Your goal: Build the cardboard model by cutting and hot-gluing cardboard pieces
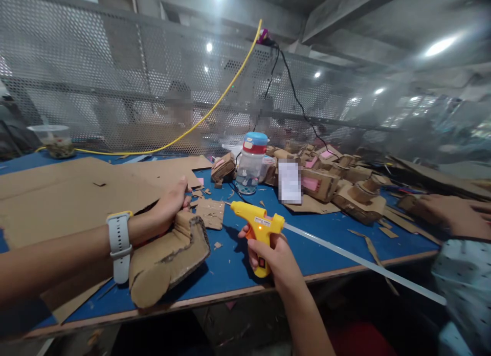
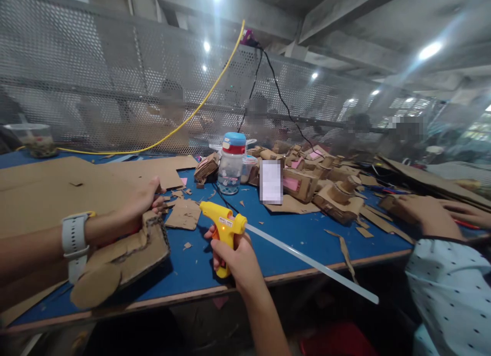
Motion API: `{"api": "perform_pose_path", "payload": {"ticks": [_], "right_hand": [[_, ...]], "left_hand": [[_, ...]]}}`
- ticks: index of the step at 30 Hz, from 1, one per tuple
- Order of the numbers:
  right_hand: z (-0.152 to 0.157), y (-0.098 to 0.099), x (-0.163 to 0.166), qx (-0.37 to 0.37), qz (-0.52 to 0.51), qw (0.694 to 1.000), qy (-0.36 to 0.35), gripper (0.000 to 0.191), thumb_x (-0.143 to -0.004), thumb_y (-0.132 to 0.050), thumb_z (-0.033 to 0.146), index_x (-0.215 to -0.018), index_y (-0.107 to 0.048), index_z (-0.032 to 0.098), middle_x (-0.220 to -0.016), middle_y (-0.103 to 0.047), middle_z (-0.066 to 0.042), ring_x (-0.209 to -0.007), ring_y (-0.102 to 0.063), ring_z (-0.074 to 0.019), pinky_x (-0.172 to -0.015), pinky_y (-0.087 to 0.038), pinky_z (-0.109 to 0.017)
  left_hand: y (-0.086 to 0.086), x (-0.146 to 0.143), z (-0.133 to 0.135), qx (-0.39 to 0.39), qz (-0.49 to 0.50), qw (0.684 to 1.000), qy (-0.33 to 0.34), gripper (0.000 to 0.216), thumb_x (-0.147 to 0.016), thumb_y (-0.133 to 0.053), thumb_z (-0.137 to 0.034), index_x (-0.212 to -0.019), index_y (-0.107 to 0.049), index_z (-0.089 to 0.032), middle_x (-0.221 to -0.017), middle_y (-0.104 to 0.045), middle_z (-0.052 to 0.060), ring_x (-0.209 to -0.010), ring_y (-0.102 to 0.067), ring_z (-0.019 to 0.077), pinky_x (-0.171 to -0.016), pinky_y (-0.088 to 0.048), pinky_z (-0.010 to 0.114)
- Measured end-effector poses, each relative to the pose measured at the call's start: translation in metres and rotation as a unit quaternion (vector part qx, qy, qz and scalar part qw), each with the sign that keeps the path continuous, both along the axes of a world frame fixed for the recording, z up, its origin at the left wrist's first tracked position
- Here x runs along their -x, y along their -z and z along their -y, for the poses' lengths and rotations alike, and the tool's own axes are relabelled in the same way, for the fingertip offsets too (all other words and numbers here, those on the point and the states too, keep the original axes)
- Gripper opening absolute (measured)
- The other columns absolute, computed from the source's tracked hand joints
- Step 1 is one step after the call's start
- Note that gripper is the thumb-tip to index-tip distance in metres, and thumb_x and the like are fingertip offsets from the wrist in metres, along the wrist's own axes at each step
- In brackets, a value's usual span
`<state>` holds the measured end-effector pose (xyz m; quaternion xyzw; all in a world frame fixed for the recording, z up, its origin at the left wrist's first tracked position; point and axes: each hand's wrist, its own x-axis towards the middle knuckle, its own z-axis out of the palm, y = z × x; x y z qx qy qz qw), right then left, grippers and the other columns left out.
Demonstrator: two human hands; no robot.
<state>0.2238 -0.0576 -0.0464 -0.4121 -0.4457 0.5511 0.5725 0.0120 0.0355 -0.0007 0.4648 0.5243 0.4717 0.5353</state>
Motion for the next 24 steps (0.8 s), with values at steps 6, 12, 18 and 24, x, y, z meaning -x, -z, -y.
{"api": "perform_pose_path", "payload": {"ticks": [6,12,18,24], "right_hand": [[0.005,-0.009,0.002,-0.002,0.008,1.0,0.002,0.028,-0.065,-0.073,0.029,-0.088,-0.063,0.015,-0.081,-0.069,-0.002,-0.039,-0.044,-0.0025,-0.038,-0.039,-0.018],[0.004,-0.007,0.002,0.0,0.001,1.0,0.002,0.03,-0.064,-0.074,0.03,-0.088,-0.063,0.015,-0.081,-0.069,-0.002,-0.04,-0.044,-0.0034,-0.038,-0.04,-0.02],[0.005,-0.007,0.002,0.005,-0.006,1.0,0.01,0.03,-0.064,-0.074,0.029,-0.089,-0.064,0.015,-0.084,-0.069,-0.002,-0.039,-0.044,-0.0024,-0.038,-0.039,-0.019],[0.009,-0.012,0.005,0.007,-0.005,0.999,0.031,0.03,-0.064,-0.075,0.03,-0.088,-0.064,0.015,-0.081,-0.069,-0.002,-0.041,-0.045,-0.0031,-0.039,-0.039,-0.02]], "left_hand": [[-0.001,-0.017,0.02,-0.082,-0.066,0.992,0.066,0.046,-0.089,-0.038,-0.066,-0.082,-0.048,-0.021,-0.039,-0.044,-0.008,-0.034,-0.048,0.0146,-0.043,-0.041,0.024],[-0.005,-0.016,0.027,-0.154,-0.12,0.975,0.109,0.042,-0.092,-0.032,-0.059,-0.081,-0.047,-0.022,-0.042,-0.052,-0.004,-0.04,-0.056,0.0179,-0.051,-0.044,0.027],[-0.016,-0.005,0.047,-0.31,-0.221,0.906,0.185,0.039,-0.097,-0.026,-0.051,-0.084,-0.049,-0.022,-0.071,-0.063,0.002,-0.069,-0.061,0.0184,-0.073,-0.046,0.031],[-0.019,-0.004,0.062,-0.357,-0.328,0.804,0.343,0.035,-0.097,-0.025,-0.045,-0.089,-0.049,-0.021,-0.072,-0.06,0.002,-0.064,-0.055,0.018,-0.064,-0.039,0.029]]}}
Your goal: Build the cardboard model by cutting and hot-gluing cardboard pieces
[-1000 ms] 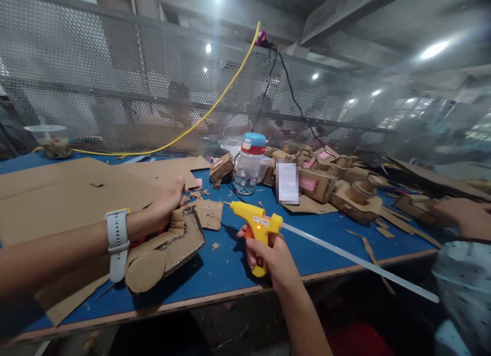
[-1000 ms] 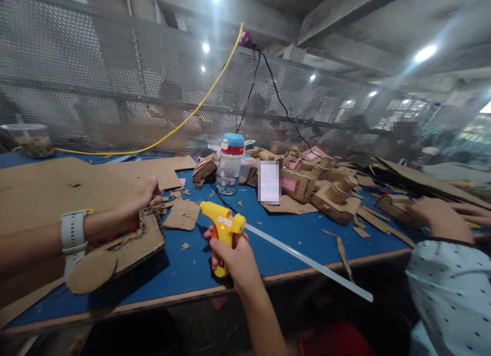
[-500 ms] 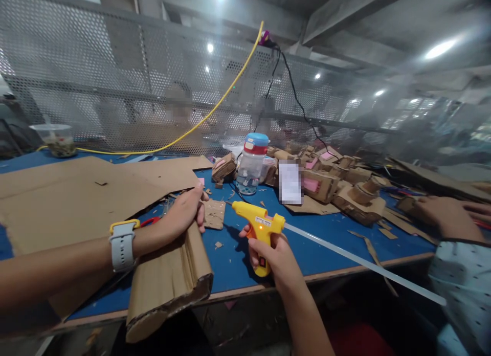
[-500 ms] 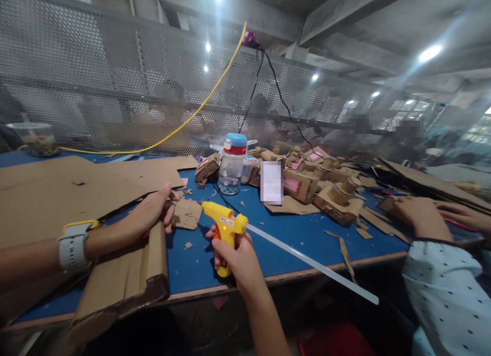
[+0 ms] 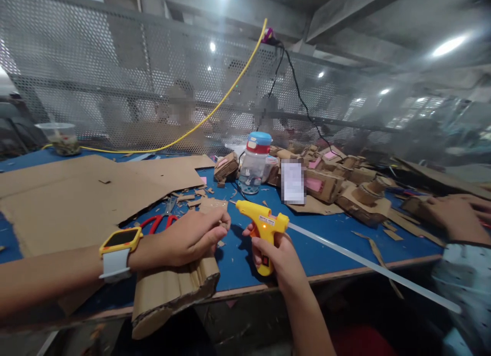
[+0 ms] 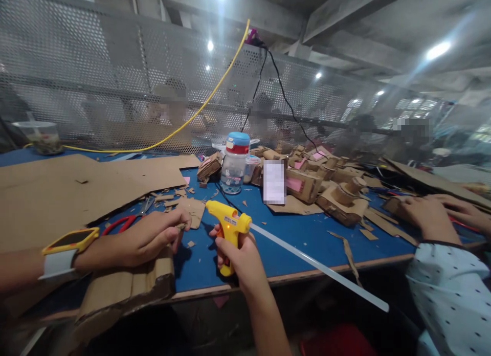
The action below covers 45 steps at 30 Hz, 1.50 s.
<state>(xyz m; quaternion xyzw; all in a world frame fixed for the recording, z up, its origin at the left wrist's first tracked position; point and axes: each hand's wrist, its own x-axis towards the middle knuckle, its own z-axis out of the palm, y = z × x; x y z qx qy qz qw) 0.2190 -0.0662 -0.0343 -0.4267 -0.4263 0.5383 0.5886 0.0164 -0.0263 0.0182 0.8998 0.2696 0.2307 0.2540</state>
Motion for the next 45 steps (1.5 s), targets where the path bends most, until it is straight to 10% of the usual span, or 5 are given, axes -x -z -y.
{"api": "perform_pose_path", "payload": {"ticks": [20,31,38,45], "right_hand": [[0.0,0.003,-0.002,-0.005,0.01,1.0,0.007,0.028,-0.067,-0.073,0.03,-0.088,-0.065,0.014,-0.068,-0.063,0.0,-0.04,-0.042,-0.0037,-0.039,-0.036,-0.019],[-0.002,0.003,-0.002,-0.008,-0.029,0.999,0.023,0.027,-0.066,-0.073,0.029,-0.087,-0.064,0.016,-0.081,-0.068,-0.003,-0.04,-0.041,-0.0029,-0.038,-0.038,-0.02],[-0.004,0.003,-0.004,-0.022,-0.059,0.997,0.045,0.028,-0.064,-0.074,0.027,-0.087,-0.062,0.015,-0.082,-0.069,-0.003,-0.038,-0.042,-0.0023,-0.038,-0.037,-0.02],[-0.004,0.003,-0.004,-0.029,-0.071,0.996,0.039,0.024,-0.066,-0.072,0.025,-0.085,-0.062,0.015,-0.084,-0.069,-0.004,-0.038,-0.041,-0.0015,-0.037,-0.037,-0.019]], "left_hand": [[0.01,0.012,-0.09,-0.037,0.078,0.991,-0.103,0.042,-0.09,-0.029,-0.057,-0.076,-0.049,-0.023,-0.062,-0.054,0.0,-0.061,-0.049,0.0191,-0.068,-0.038,0.031],[-0.02,0.004,-0.067,-0.134,-0.082,0.986,-0.056,0.031,-0.091,-0.048,-0.047,-0.087,-0.062,-0.02,-0.084,-0.062,0.005,-0.074,-0.053,0.0188,-0.07,-0.038,0.029],[0.01,-0.028,-0.037,-0.385,-0.251,0.886,0.051,0.014,-0.085,-0.065,-0.029,-0.086,-0.065,-0.015,-0.084,-0.066,0.009,-0.079,-0.057,0.0226,-0.074,-0.037,0.035],[0.027,-0.046,-0.035,-0.414,-0.273,0.867,0.049,0.029,-0.084,-0.067,-0.042,-0.092,-0.066,-0.015,-0.083,-0.067,0.009,-0.08,-0.058,0.0237,-0.075,-0.037,0.036]]}}
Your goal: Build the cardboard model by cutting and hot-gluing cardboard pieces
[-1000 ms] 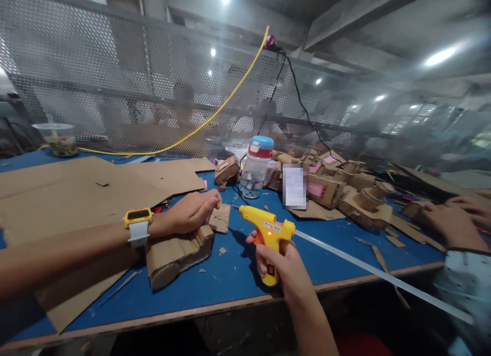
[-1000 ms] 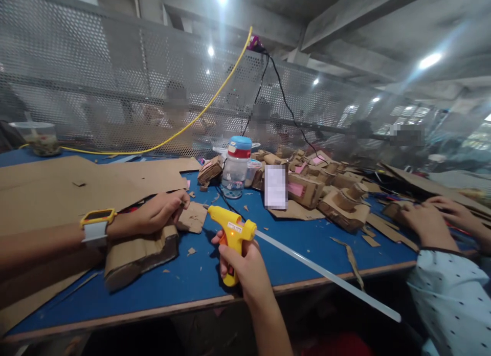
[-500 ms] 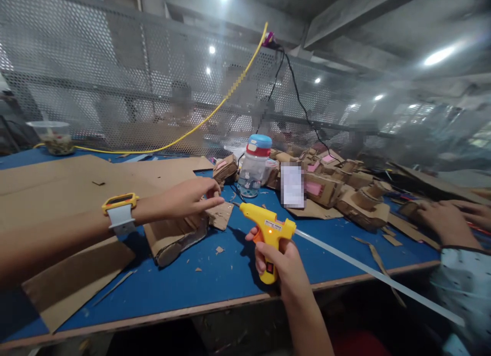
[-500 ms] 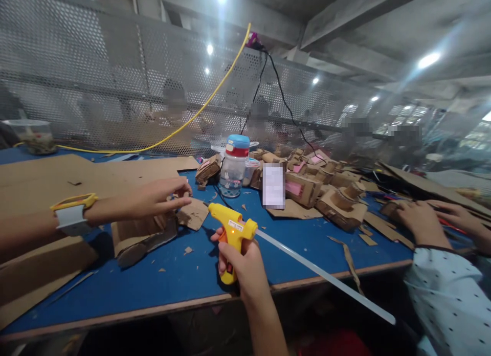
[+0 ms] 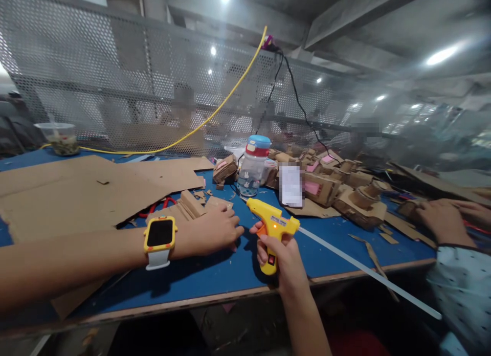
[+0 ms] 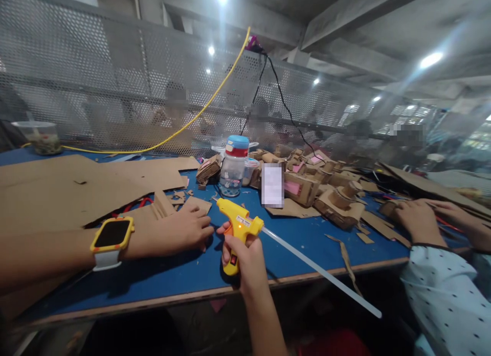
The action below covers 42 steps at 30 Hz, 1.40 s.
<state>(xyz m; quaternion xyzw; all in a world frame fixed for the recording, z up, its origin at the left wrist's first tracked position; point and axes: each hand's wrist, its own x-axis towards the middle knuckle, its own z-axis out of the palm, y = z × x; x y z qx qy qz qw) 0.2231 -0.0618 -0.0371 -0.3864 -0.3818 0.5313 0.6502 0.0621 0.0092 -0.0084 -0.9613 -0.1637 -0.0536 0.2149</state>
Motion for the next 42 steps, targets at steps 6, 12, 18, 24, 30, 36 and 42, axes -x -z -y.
{"api": "perform_pose_path", "payload": {"ticks": [6,12,18,24,30,36,42], "right_hand": [[0.001,-0.001,0.001,0.0,-0.011,1.0,0.001,0.023,-0.064,-0.071,0.022,-0.085,-0.063,0.015,-0.081,-0.068,-0.001,-0.038,-0.042,-0.0014,-0.037,-0.036,-0.018],[0.001,-0.002,0.001,0.007,-0.002,1.0,0.002,0.024,-0.063,-0.07,0.024,-0.084,-0.062,0.014,-0.081,-0.068,-0.002,-0.038,-0.043,-0.0018,-0.038,-0.036,-0.018],[0.001,-0.002,0.002,0.007,0.005,1.0,0.002,0.025,-0.063,-0.071,0.024,-0.084,-0.062,0.014,-0.077,-0.067,-0.001,-0.039,-0.042,-0.0016,-0.038,-0.035,-0.018],[0.004,0.001,0.003,-0.01,0.042,0.999,-0.008,0.025,-0.066,-0.073,0.026,-0.085,-0.063,0.014,-0.079,-0.068,-0.002,-0.038,-0.044,-0.0016,-0.038,-0.035,-0.017],[0.015,0.008,0.001,-0.072,0.083,0.994,0.018,0.02,-0.071,-0.076,0.029,-0.084,-0.066,0.016,-0.083,-0.071,-0.004,-0.052,-0.06,-0.0088,-0.047,-0.048,-0.02],[0.058,0.019,-0.011,-0.105,0.229,0.963,0.098,0.017,-0.076,-0.075,0.023,-0.093,-0.072,0.022,-0.1,-0.074,-0.006,-0.095,-0.071,-0.0221,-0.084,-0.059,-0.032],[0.087,0.0,0.006,-0.178,0.393,0.9,0.066,0.019,-0.083,-0.068,0.04,-0.079,-0.07,0.021,-0.075,-0.069,-0.004,-0.069,-0.068,-0.0176,-0.064,-0.054,-0.026]], "left_hand": [[-0.032,0.042,-0.003,0.042,0.062,0.994,-0.078,0.06,-0.074,-0.072,-0.055,-0.117,-0.061,-0.015,-0.116,-0.06,0.017,-0.106,-0.054,0.0322,-0.091,-0.04,0.043],[-0.038,0.102,-0.036,0.267,0.102,0.956,-0.063,0.073,-0.071,-0.074,-0.056,-0.134,-0.052,-0.026,-0.134,-0.047,0.014,-0.12,-0.049,0.0317,-0.097,-0.042,0.039],[-0.032,0.096,-0.051,0.388,0.108,0.915,-0.037,0.046,-0.081,-0.067,-0.05,-0.118,-0.062,-0.023,-0.115,-0.061,0.01,-0.105,-0.058,0.025,-0.089,-0.043,0.033],[-0.024,0.081,-0.069,0.419,0.177,0.888,-0.062,0.044,-0.071,-0.071,-0.058,-0.076,-0.06,-0.015,-0.073,-0.057,0.0,-0.071,-0.053,0.0164,-0.063,-0.036,0.023],[-0.023,0.067,-0.072,0.486,0.183,0.853,-0.053,0.045,-0.069,-0.069,-0.059,-0.066,-0.055,-0.015,-0.063,-0.049,-0.003,-0.062,-0.044,0.0131,-0.054,-0.028,0.023],[-0.035,0.053,-0.061,0.567,0.122,0.814,0.027,0.041,-0.075,-0.066,-0.054,-0.069,-0.054,-0.016,-0.062,-0.049,-0.004,-0.058,-0.042,0.0114,-0.052,-0.029,0.023],[-0.036,0.038,-0.051,0.553,0.107,0.822,0.083,0.039,-0.078,-0.061,-0.052,-0.063,-0.051,-0.017,-0.062,-0.048,-0.003,-0.06,-0.041,0.0116,-0.054,-0.03,0.023]]}}
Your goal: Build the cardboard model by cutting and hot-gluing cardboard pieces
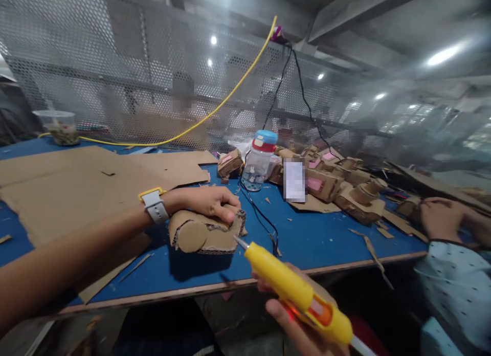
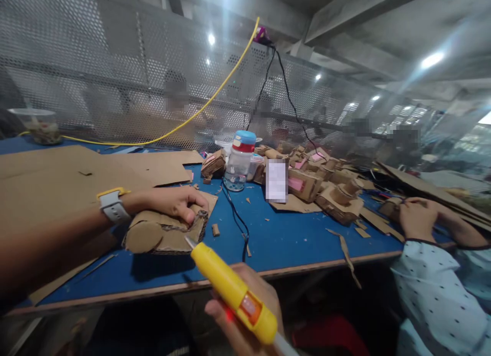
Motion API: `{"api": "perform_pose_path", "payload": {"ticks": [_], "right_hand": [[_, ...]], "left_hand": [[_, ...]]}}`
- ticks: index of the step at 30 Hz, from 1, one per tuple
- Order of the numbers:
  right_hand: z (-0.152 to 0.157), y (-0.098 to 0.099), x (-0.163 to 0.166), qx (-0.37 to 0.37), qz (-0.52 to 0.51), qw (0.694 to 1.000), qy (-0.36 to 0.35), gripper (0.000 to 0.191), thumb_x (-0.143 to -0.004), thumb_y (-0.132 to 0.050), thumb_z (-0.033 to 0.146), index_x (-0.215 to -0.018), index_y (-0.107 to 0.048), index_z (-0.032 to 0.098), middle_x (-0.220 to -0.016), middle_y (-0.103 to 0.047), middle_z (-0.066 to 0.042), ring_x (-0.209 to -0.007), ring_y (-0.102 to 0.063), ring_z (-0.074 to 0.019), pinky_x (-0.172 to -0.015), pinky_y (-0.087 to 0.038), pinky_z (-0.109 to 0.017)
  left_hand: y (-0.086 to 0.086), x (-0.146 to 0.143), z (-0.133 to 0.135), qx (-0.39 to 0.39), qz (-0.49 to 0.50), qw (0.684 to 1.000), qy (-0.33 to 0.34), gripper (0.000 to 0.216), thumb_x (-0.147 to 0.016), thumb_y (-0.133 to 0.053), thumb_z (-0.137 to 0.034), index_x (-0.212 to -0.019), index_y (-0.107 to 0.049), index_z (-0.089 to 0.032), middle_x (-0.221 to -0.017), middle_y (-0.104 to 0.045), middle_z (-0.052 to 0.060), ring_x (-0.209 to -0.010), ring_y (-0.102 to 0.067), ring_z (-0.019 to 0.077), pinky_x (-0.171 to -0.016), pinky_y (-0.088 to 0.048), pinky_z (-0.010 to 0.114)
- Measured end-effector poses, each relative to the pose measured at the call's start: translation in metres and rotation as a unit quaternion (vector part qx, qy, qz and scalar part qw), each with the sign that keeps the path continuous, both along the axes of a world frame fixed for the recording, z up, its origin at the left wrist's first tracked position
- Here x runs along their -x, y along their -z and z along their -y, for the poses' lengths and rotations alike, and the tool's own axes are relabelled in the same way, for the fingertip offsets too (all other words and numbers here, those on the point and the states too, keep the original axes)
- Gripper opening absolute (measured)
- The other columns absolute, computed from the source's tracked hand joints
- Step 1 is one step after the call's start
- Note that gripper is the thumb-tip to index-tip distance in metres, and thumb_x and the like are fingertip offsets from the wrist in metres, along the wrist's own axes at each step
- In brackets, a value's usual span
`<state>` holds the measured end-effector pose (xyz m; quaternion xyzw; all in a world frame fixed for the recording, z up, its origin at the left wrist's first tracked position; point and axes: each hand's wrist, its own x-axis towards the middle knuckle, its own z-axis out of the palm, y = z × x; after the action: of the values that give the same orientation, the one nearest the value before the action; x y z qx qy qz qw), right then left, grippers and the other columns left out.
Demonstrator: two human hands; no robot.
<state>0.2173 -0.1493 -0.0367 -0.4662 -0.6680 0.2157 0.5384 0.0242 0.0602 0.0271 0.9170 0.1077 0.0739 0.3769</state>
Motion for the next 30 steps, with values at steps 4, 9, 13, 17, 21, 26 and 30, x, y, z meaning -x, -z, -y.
{"api": "perform_pose_path", "payload": {"ticks": [4,9,13,17,21,26,30], "right_hand": [[-0.001,0.003,0.016,-0.025,0.061,0.998,0.012,0.037,-0.085,-0.061,0.054,-0.076,-0.064,0.018,-0.068,-0.062,-0.003,-0.059,-0.06,-0.0139,-0.056,-0.045,-0.024],[-0.004,0.016,0.026,-0.021,0.091,0.995,0.038,0.044,-0.087,-0.055,0.058,-0.071,-0.061,0.018,-0.063,-0.057,0.0,-0.055,-0.054,-0.012,-0.053,-0.04,-0.023],[-0.004,0.019,0.031,-0.019,0.092,0.994,0.058,0.047,-0.085,-0.055,0.062,-0.07,-0.059,0.018,-0.062,-0.054,0.0,-0.055,-0.052,-0.012,-0.053,-0.039,-0.024],[-0.002,0.021,0.033,-0.027,0.098,0.993,0.064,0.047,-0.085,-0.054,0.063,-0.069,-0.057,0.018,-0.062,-0.052,0.001,-0.054,-0.051,-0.0121,-0.052,-0.038,-0.024],[-0.001,0.022,0.034,-0.04,0.102,0.992,0.071,0.045,-0.086,-0.055,0.06,-0.068,-0.056,0.019,-0.06,-0.05,0.001,-0.052,-0.049,-0.012,-0.051,-0.038,-0.024],[-0.001,0.024,0.036,-0.06,0.103,0.989,0.088,0.044,-0.087,-0.054,0.058,-0.065,-0.053,0.019,-0.059,-0.047,0.002,-0.051,-0.048,-0.0113,-0.05,-0.037,-0.024],[-0.002,0.023,0.038,-0.084,0.106,0.986,0.094,0.045,-0.088,-0.053,0.059,-0.065,-0.051,0.02,-0.059,-0.047,0.002,-0.051,-0.048,-0.0111,-0.049,-0.038,-0.023]], "left_hand": [[0.007,-0.001,0.002,-0.007,0.015,1.0,-0.005,0.036,-0.078,-0.06,-0.048,-0.062,-0.05,-0.017,-0.061,-0.047,-0.003,-0.059,-0.041,0.0117,-0.053,-0.029,0.023],[0.008,0.003,0.006,-0.009,0.051,0.999,-0.014,0.041,-0.076,-0.061,-0.049,-0.058,-0.043,-0.018,-0.06,-0.042,-0.004,-0.058,-0.038,0.0111,-0.053,-0.029,0.024],[0.007,0.002,0.011,0.019,0.042,0.999,-0.027,0.037,-0.072,-0.067,-0.047,-0.059,-0.048,-0.017,-0.061,-0.046,-0.004,-0.059,-0.04,0.0118,-0.055,-0.03,0.024],[0.008,0.002,0.014,0.035,0.05,0.997,-0.038,0.036,-0.071,-0.069,-0.047,-0.061,-0.051,-0.017,-0.063,-0.049,-0.003,-0.062,-0.042,0.0127,-0.057,-0.032,0.024],[0.009,0.003,0.014,0.029,0.053,0.997,-0.037,0.037,-0.071,-0.069,-0.048,-0.061,-0.051,-0.017,-0.063,-0.049,-0.003,-0.061,-0.043,0.0128,-0.056,-0.032,0.024],[0.009,0.003,0.014,0.026,0.049,0.998,-0.034,0.038,-0.072,-0.069,-0.048,-0.061,-0.049,-0.017,-0.066,-0.051,-0.002,-0.063,-0.043,0.0129,-0.058,-0.033,0.024],[0.009,0.003,0.013,0.023,0.054,0.998,-0.032,0.042,-0.072,-0.069,-0.051,-0.06,-0.048,-0.017,-0.064,-0.049,-0.003,-0.062,-0.042,0.0126,-0.057,-0.031,0.024]]}}
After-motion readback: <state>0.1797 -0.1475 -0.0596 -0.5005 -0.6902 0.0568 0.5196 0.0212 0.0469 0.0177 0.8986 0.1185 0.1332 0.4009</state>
